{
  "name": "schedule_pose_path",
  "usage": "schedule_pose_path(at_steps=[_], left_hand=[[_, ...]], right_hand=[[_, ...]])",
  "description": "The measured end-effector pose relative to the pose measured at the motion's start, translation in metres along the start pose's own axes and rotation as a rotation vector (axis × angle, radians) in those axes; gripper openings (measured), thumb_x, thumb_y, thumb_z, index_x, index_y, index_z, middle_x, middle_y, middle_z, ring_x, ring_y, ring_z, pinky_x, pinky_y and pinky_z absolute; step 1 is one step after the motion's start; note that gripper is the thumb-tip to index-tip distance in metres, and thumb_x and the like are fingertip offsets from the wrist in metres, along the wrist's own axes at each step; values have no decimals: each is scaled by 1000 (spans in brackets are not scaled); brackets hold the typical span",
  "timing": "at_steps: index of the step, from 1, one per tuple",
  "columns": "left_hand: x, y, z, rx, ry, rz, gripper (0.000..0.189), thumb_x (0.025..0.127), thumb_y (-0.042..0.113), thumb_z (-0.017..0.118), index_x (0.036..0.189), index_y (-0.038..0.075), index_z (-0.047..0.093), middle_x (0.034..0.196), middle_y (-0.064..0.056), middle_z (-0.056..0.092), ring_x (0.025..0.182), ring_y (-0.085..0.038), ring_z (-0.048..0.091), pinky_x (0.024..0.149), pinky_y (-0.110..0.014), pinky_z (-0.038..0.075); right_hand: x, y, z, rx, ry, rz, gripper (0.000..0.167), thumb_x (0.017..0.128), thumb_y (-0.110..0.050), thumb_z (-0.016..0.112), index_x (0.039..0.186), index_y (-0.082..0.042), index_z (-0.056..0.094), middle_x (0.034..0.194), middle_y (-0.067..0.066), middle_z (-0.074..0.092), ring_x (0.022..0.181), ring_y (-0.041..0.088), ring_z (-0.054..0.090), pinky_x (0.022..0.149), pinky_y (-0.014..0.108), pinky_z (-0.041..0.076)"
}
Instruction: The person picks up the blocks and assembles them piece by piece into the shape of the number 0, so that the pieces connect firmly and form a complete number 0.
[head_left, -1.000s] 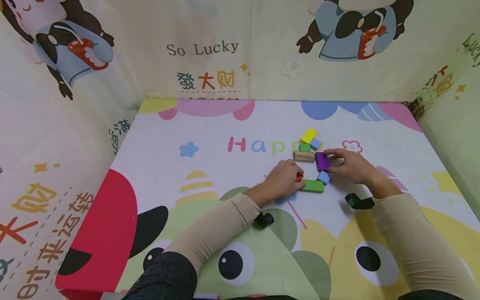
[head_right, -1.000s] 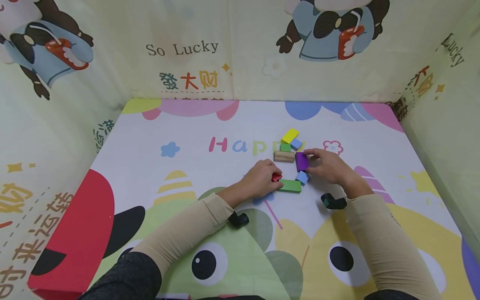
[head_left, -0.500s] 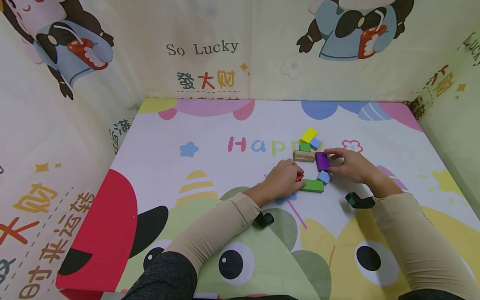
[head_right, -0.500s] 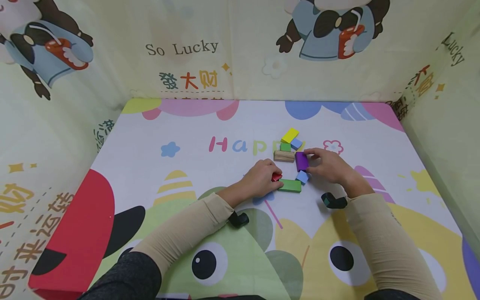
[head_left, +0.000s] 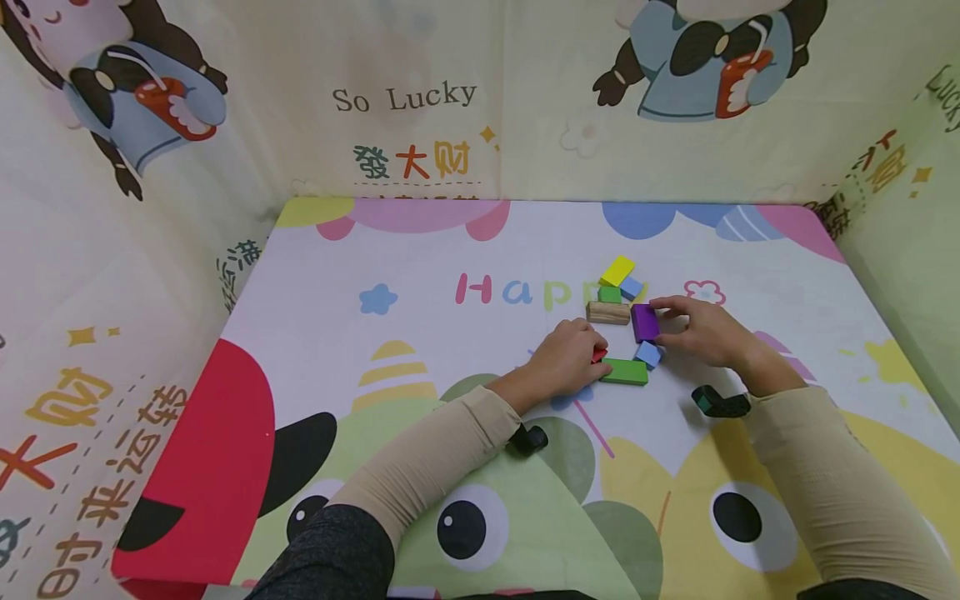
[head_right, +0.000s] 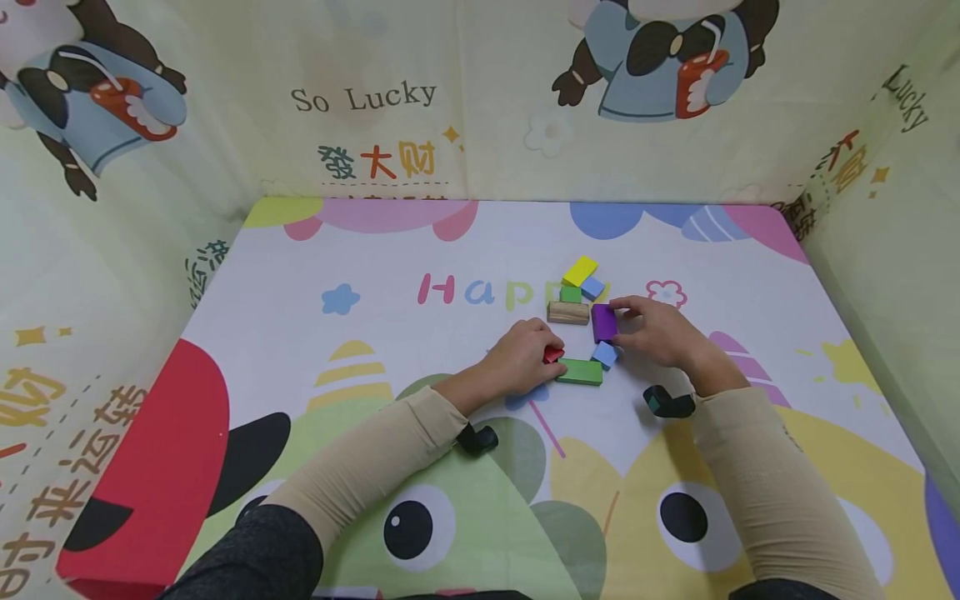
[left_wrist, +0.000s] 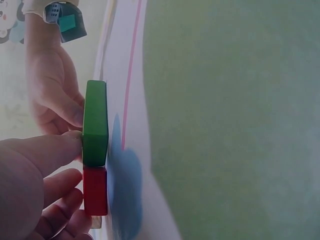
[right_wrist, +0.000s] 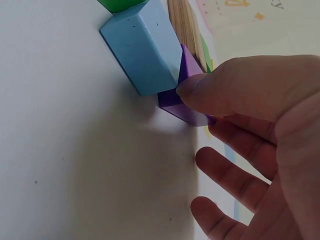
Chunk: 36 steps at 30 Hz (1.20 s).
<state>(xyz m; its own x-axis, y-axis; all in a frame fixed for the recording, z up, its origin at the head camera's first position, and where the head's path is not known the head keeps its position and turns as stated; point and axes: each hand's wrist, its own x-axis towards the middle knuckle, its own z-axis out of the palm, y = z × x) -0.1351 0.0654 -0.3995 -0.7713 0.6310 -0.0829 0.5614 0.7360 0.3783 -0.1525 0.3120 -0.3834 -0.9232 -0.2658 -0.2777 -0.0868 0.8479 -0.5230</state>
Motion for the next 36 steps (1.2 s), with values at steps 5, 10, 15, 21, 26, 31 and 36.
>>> schedule_pose_path(at_steps=[5, 10, 15, 21, 26, 31, 36], left_hand=[[0, 0, 0, -6, 0, -2, 38, 96, 40, 67, 125, 16, 71, 117, -1, 61, 100, -16, 51, 80, -21, 43], [-1, 0, 1, -3, 11, 6, 37, 96, 40, 68, 123, 16, 72, 117, -1, 61, 101, -16, 52, 82, -22, 43], [-1, 0, 1, -5, 10, 5, 36, 96, 39, 68, 123, 16, 72, 117, -1, 61, 102, -16, 52, 82, -21, 43], [-1, 0, 1, -11, 4, 0, 37, 96, 40, 68, 124, 16, 71, 118, -1, 61, 102, -16, 52, 81, -21, 43], [-1, 1, 0, -12, 4, -3, 38, 96, 40, 68, 125, 16, 71, 118, -1, 61, 102, -16, 52, 81, -21, 43], [0, 0, 0, -10, -2, -2, 37, 96, 40, 68, 124, 16, 71, 117, 0, 61, 103, -16, 52, 84, -22, 43], [0, 0, 0, -6, -4, 0, 35, 96, 39, 67, 122, 16, 72, 116, 0, 61, 103, -15, 51, 84, -22, 42]], right_hand=[[0, 1, 1, 8, -6, -8, 66, 92, -22, 71, 147, 0, 43, 132, 33, 52, 110, 45, 54, 85, 52, 47], [0, 0, 1, 18, -8, -18, 66, 92, -20, 72, 147, 1, 42, 132, 34, 52, 115, 47, 51, 90, 57, 45], [-1, -1, 1, 8, 0, -25, 62, 91, -19, 71, 145, 0, 46, 131, 33, 53, 114, 47, 52, 91, 59, 44], [-2, -1, -1, -3, -5, -18, 62, 92, -22, 72, 145, -2, 46, 130, 33, 54, 109, 45, 54, 85, 52, 46], [-1, -1, -1, -5, -10, -6, 63, 92, -22, 72, 145, -2, 46, 131, 32, 53, 108, 43, 55, 82, 48, 47], [0, -1, -1, -11, -8, -4, 62, 91, -22, 72, 145, -3, 47, 131, 32, 53, 108, 43, 55, 81, 47, 47], [0, 0, -2, -17, -12, -3, 63, 91, -23, 73, 145, -3, 47, 131, 31, 53, 108, 43, 55, 80, 46, 47]])
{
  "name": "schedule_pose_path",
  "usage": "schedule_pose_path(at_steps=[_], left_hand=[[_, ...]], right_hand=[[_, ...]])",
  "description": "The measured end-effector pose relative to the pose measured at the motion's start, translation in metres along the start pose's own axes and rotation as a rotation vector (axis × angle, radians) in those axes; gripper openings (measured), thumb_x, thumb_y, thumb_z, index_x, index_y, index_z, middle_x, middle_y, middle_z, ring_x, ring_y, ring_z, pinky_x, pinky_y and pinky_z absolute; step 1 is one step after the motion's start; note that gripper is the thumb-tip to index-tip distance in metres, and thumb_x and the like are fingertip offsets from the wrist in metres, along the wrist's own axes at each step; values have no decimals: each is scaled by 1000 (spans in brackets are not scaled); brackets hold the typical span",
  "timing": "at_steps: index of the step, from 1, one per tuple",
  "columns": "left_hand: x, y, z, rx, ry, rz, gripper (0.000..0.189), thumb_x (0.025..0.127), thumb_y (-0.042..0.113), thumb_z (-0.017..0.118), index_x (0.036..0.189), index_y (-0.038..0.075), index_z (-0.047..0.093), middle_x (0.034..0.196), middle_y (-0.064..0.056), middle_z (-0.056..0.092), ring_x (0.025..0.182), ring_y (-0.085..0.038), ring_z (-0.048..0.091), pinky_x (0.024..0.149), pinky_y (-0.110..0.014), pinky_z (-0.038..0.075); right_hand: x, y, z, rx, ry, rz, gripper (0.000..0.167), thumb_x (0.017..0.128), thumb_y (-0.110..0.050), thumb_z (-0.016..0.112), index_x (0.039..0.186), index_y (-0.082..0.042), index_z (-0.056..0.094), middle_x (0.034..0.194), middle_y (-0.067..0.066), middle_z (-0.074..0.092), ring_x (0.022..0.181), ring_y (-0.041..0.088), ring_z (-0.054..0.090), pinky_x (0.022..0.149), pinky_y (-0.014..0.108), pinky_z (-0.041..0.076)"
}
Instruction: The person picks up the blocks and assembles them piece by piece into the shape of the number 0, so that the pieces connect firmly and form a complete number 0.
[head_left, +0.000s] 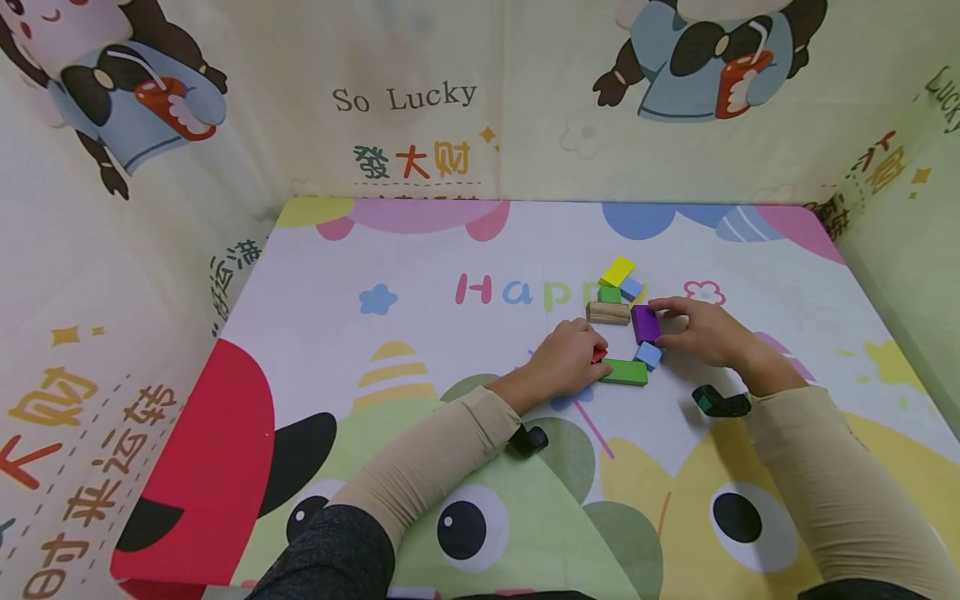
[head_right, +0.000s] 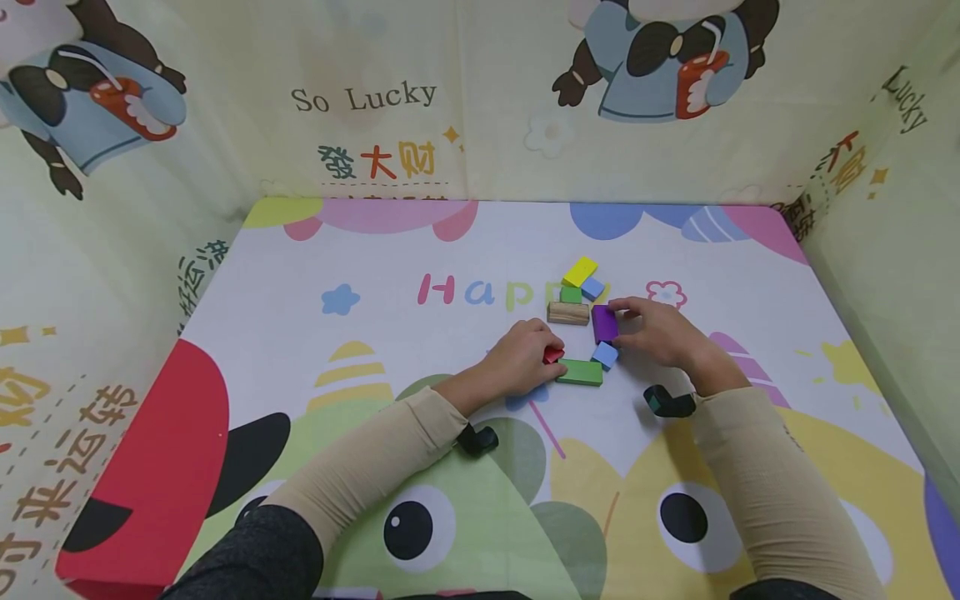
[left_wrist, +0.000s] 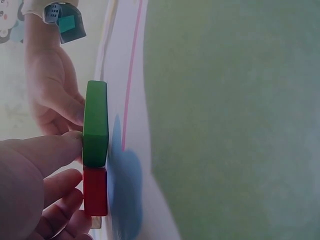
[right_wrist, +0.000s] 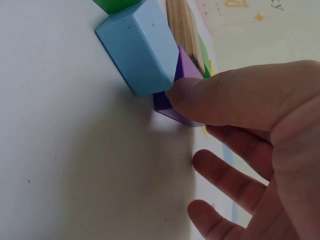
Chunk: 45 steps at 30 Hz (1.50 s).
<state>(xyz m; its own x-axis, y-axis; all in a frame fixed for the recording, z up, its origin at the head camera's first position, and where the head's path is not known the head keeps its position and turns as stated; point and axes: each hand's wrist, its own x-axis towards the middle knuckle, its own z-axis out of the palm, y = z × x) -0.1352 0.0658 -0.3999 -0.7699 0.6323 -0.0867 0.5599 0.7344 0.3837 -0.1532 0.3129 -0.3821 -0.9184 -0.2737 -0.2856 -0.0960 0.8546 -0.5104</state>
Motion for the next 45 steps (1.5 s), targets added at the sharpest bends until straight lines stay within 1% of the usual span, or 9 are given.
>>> schedule_pose_path(at_steps=[4, 13, 18, 24, 29, 31, 35, 42, 45], left_hand=[[0, 0, -1, 0, 2, 1, 35, 96, 40, 67, 122, 16, 72, 116, 0, 61, 103, -15, 51, 84, -21, 42], [0, -1, -1, 5, 17, 13, 35, 96, 39, 67, 121, 16, 72, 115, 0, 62, 103, -15, 52, 84, -21, 42], [1, -2, 0, 9, 16, 19, 35, 96, 39, 67, 121, 16, 73, 114, 1, 63, 103, -15, 51, 84, -22, 42], [0, -2, -1, 4, 13, 19, 35, 96, 39, 67, 121, 15, 73, 115, 1, 63, 104, -15, 52, 85, -22, 42], [0, -2, -2, 6, 17, 20, 36, 96, 39, 67, 122, 15, 72, 117, 0, 63, 105, -16, 53, 87, -23, 43], [0, -2, -2, 6, 15, 14, 37, 96, 39, 67, 124, 15, 72, 118, -1, 62, 105, -16, 52, 86, -22, 43], [-1, -1, -2, -1, 9, 3, 38, 96, 40, 67, 125, 15, 71, 119, -1, 61, 103, -16, 52, 82, -21, 43], [-1, -2, 0, -12, 19, -2, 38, 96, 40, 68, 125, 16, 71, 119, -1, 61, 101, -15, 51, 79, -21, 42], [-1, -1, 1, -11, 23, -1, 38, 96, 40, 68, 125, 16, 71, 119, -1, 61, 100, -16, 51, 79, -21, 42]], right_hand=[[0, 0, 0, 2, -5, 5, 63, 91, -23, 72, 146, -3, 46, 131, 32, 52, 108, 43, 54, 80, 46, 48], [0, -2, -1, 6, -12, -8, 66, 91, -20, 72, 147, -1, 44, 132, 33, 51, 115, 47, 50, 88, 58, 46], [1, -3, -2, 16, -19, -7, 68, 91, -21, 72, 148, -1, 42, 134, 32, 50, 119, 49, 48, 89, 59, 46], [0, -4, -4, 21, -19, -9, 66, 92, -23, 71, 148, -2, 42, 136, 32, 49, 120, 50, 48, 91, 62, 44], [-1, -6, -8, 18, 5, -30, 64, 94, -29, 70, 145, -1, 45, 137, 32, 49, 121, 52, 47, 94, 65, 41], [-1, -7, -10, 15, 12, -29, 64, 95, -32, 69, 145, 0, 45, 137, 32, 49, 122, 52, 47, 95, 66, 41], [3, -8, -12, 9, 30, -9, 63, 96, -34, 67, 144, 0, 46, 138, 31, 49, 123, 51, 47, 96, 65, 41], [14, -12, -12, 6, 95, 64, 62, 97, -37, 64, 143, -1, 47, 137, 33, 49, 120, 54, 47, 95, 65, 42], [18, -13, -12, 5, 116, 70, 59, 97, -36, 63, 143, -1, 47, 136, 32, 50, 119, 53, 48, 95, 64, 42]])
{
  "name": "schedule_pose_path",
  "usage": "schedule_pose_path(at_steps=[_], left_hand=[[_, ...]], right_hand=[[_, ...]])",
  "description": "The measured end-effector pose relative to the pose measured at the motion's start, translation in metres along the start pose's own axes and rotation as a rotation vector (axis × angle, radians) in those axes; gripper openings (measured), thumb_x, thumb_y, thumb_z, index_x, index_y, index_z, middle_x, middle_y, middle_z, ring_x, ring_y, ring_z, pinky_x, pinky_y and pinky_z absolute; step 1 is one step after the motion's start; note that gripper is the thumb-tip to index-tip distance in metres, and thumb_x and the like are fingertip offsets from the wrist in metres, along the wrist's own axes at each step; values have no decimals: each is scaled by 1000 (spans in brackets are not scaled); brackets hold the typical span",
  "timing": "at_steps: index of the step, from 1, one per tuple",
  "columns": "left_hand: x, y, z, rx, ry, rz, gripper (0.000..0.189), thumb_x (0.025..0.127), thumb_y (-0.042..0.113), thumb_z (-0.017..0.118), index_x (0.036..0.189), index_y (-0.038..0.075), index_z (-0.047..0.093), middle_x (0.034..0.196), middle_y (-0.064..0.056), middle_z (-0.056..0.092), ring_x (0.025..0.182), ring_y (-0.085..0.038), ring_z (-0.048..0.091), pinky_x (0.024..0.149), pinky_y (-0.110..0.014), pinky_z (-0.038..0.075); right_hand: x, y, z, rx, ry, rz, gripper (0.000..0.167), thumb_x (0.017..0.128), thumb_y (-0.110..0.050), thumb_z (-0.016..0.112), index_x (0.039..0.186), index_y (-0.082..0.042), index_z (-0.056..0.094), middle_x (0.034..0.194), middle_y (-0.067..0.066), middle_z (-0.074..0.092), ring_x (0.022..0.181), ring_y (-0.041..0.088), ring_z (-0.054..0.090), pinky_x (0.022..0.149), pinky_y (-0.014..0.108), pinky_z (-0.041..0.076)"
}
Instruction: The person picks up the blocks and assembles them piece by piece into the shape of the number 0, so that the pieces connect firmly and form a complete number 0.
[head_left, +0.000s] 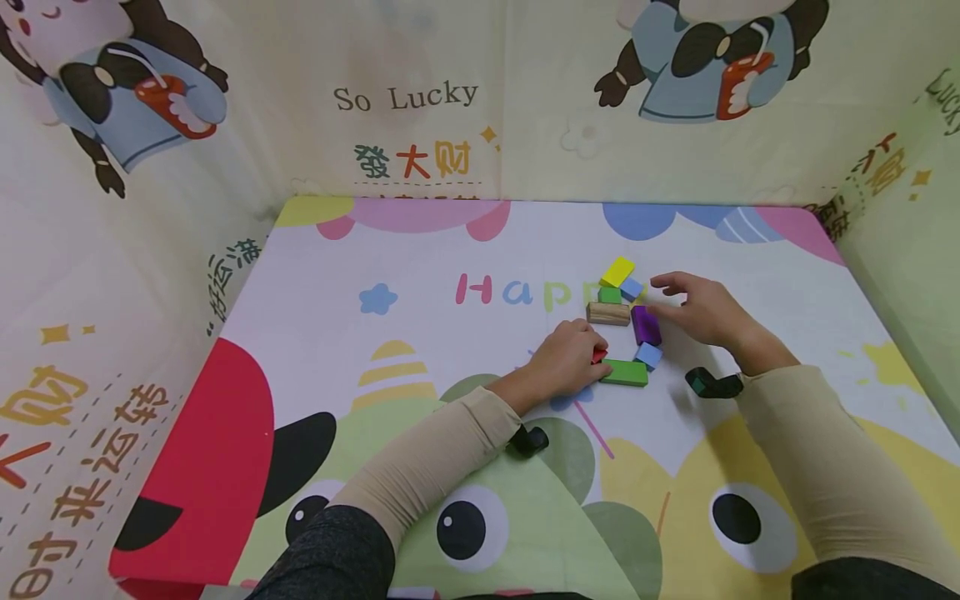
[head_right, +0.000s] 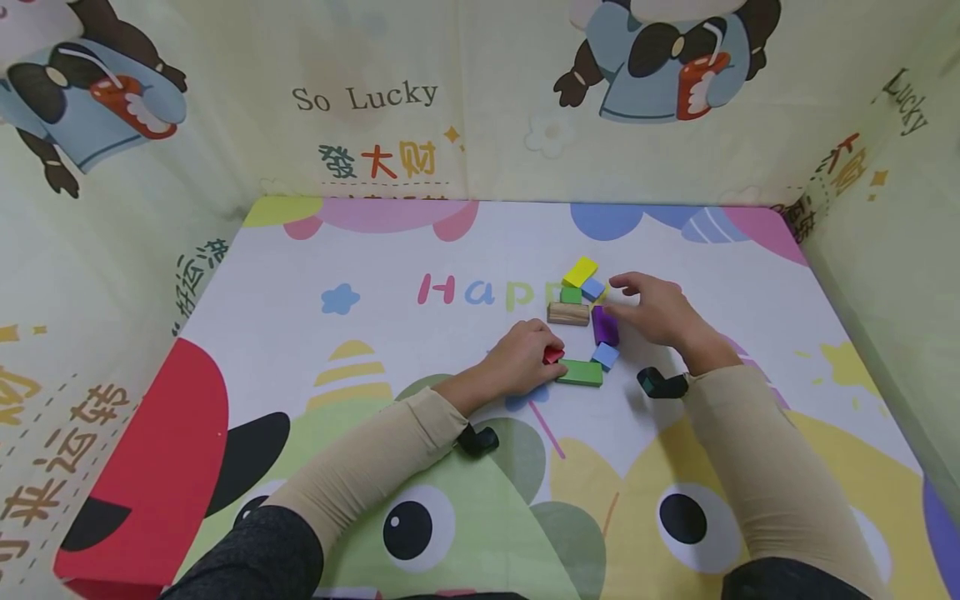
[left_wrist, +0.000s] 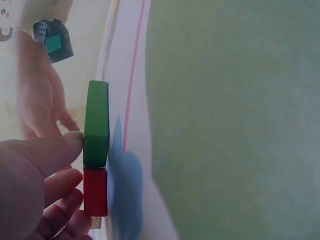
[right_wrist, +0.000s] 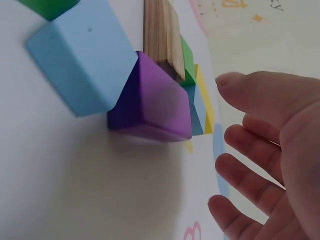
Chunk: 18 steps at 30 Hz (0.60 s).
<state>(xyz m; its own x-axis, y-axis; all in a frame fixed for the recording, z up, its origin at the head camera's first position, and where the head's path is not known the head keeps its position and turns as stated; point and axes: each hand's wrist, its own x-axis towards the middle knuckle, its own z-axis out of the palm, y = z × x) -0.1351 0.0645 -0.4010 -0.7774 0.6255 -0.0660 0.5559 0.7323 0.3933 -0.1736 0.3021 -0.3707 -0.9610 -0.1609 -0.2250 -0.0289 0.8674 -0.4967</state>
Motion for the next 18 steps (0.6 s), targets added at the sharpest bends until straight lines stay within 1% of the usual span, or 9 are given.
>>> schedule_pose_path(at_steps=[3, 8, 14, 18], left_hand=[[0, 0, 0, -6, -4, -5, 39, 96, 40, 68, 125, 16, 71, 119, -1, 61, 100, -16, 51, 79, -21, 42], [0, 1, -1, -20, -21, -19, 39, 95, 40, 68, 126, 16, 71, 118, -1, 60, 100, -15, 50, 78, -20, 42], [0, 0, -2, -19, -23, -20, 39, 95, 41, 68, 126, 16, 70, 117, 0, 60, 99, -15, 50, 78, -20, 41], [1, -1, -1, -15, -20, -17, 39, 95, 40, 68, 125, 16, 71, 116, 0, 60, 99, -15, 50, 78, -20, 42]], right_hand=[[6, -2, 0, -2, 13, 2, 57, 97, -34, 63, 142, -1, 49, 135, 32, 50, 119, 53, 48, 95, 64, 42], [15, -6, 1, -25, 14, 16, 58, 98, -36, 63, 142, -1, 49, 135, 32, 50, 121, 52, 46, 96, 64, 41], [25, -11, 1, -13, -5, 47, 56, 99, -33, 60, 144, -2, 47, 137, 31, 48, 124, 50, 43, 99, 64, 39], [30, -13, 2, -15, -15, 61, 55, 99, -32, 59, 144, -2, 47, 138, 30, 49, 125, 49, 44, 100, 64, 37]])
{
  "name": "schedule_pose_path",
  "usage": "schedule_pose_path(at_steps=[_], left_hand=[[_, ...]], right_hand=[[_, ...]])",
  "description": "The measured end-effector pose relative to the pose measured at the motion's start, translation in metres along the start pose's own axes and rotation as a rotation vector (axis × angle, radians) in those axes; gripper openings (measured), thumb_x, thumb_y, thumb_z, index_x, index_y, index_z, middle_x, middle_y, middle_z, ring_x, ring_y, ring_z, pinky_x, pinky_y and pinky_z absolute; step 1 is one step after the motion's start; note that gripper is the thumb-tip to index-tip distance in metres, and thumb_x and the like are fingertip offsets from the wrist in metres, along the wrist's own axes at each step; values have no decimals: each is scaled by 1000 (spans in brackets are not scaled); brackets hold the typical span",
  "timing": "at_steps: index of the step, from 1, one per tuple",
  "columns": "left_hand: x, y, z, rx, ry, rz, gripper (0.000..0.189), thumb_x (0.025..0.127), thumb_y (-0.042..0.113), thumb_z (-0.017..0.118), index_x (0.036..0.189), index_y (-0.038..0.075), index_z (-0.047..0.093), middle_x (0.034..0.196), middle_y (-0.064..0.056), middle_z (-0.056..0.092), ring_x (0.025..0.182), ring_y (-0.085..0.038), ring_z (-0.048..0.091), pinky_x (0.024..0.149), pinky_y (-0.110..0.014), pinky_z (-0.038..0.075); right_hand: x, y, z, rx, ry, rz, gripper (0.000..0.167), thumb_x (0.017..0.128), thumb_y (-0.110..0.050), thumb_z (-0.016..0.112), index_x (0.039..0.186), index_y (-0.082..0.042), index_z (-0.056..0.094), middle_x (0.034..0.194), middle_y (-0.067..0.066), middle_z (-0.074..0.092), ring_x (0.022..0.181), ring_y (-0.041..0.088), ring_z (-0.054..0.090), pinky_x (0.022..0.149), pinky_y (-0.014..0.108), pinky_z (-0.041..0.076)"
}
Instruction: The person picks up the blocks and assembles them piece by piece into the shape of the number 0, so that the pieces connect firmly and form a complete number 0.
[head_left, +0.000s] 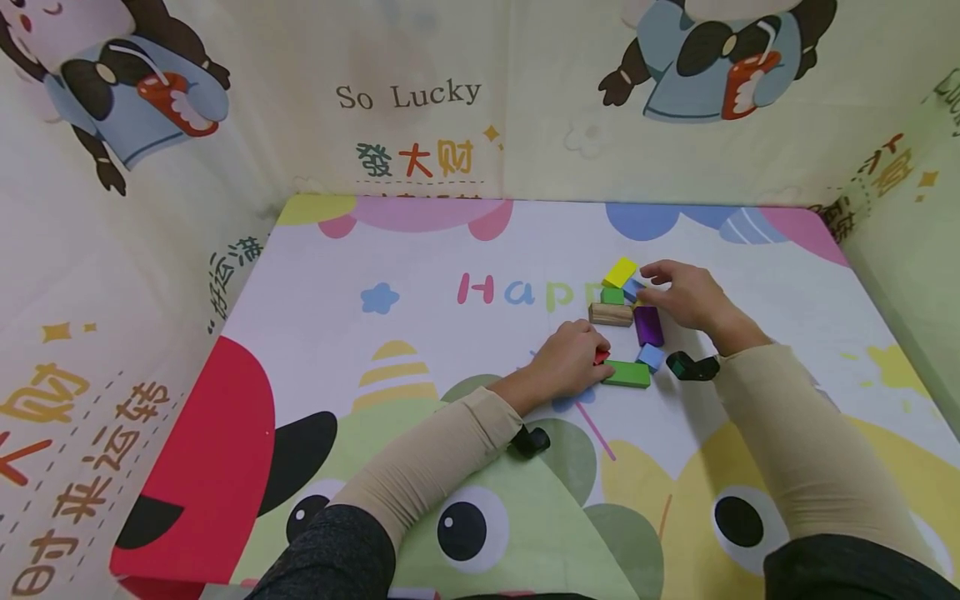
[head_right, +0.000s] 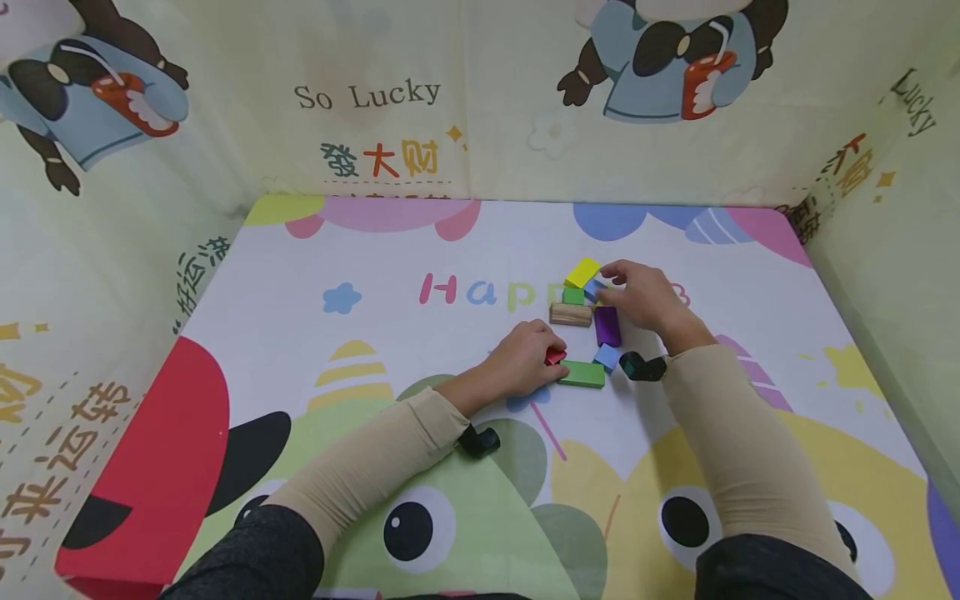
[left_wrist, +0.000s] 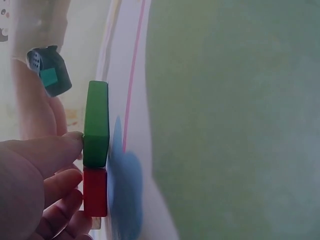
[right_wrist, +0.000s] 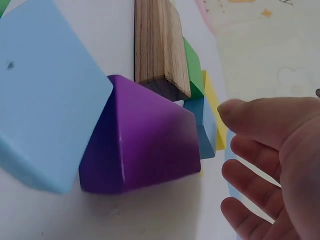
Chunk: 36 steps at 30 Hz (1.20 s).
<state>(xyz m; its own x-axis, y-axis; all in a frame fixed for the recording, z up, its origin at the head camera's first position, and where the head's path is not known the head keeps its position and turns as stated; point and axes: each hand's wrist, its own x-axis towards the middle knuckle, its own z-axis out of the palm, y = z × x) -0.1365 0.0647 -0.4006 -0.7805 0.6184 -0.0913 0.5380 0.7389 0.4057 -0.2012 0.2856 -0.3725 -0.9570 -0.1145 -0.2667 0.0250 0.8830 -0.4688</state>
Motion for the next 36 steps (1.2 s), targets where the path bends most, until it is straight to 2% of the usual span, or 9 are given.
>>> schedule_pose_path(at_steps=[5, 8, 11, 15, 25, 36], left_hand=[[0, 0, 1, 12, 4, 5, 38, 96, 40, 68, 125, 16, 71, 115, 0, 60, 99, -15, 50, 79, -20, 42], [0, 0, 1, 11, 2, 6, 38, 96, 40, 68, 125, 16, 71, 116, 0, 60, 99, -15, 50, 79, -21, 42], [0, 1, 0, 11, -3, 4, 38, 96, 40, 67, 125, 16, 71, 116, -1, 60, 100, -15, 50, 79, -21, 42], [-1, 1, -1, 20, -9, 5, 38, 96, 40, 67, 124, 16, 71, 115, 0, 61, 99, -15, 51, 80, -20, 41], [0, 1, 0, 11, 5, 11, 35, 96, 39, 68, 120, 15, 72, 113, 1, 61, 101, -15, 51, 84, -20, 42], [-1, 1, -1, 12, 16, 18, 35, 95, 39, 69, 121, 15, 73, 111, 0, 62, 96, -15, 51, 76, -21, 42]], right_hand=[[5, -2, 2, -16, -6, 33, 55, 99, -32, 58, 145, -4, 46, 141, 27, 49, 128, 47, 42, 101, 70, 28], [7, -2, 4, 17, -10, 36, 53, 98, -27, 59, 144, -2, 47, 140, 27, 50, 129, 47, 42, 104, 67, 30], [9, -2, 6, 53, -16, 17, 51, 98, -22, 60, 142, 1, 48, 136, 29, 52, 128, 47, 44, 104, 61, 36], [11, -2, 8, 52, -24, 7, 51, 98, -21, 60, 141, 3, 48, 134, 30, 54, 126, 47, 45, 104, 59, 37], [12, -1, 8, 25, -22, 11, 50, 98, -22, 60, 140, 3, 50, 131, 30, 55, 123, 46, 48, 102, 58, 40], [11, 2, 9, 26, -15, 31, 48, 98, -22, 59, 139, 2, 51, 132, 29, 56, 123, 46, 48, 103, 60, 39]])
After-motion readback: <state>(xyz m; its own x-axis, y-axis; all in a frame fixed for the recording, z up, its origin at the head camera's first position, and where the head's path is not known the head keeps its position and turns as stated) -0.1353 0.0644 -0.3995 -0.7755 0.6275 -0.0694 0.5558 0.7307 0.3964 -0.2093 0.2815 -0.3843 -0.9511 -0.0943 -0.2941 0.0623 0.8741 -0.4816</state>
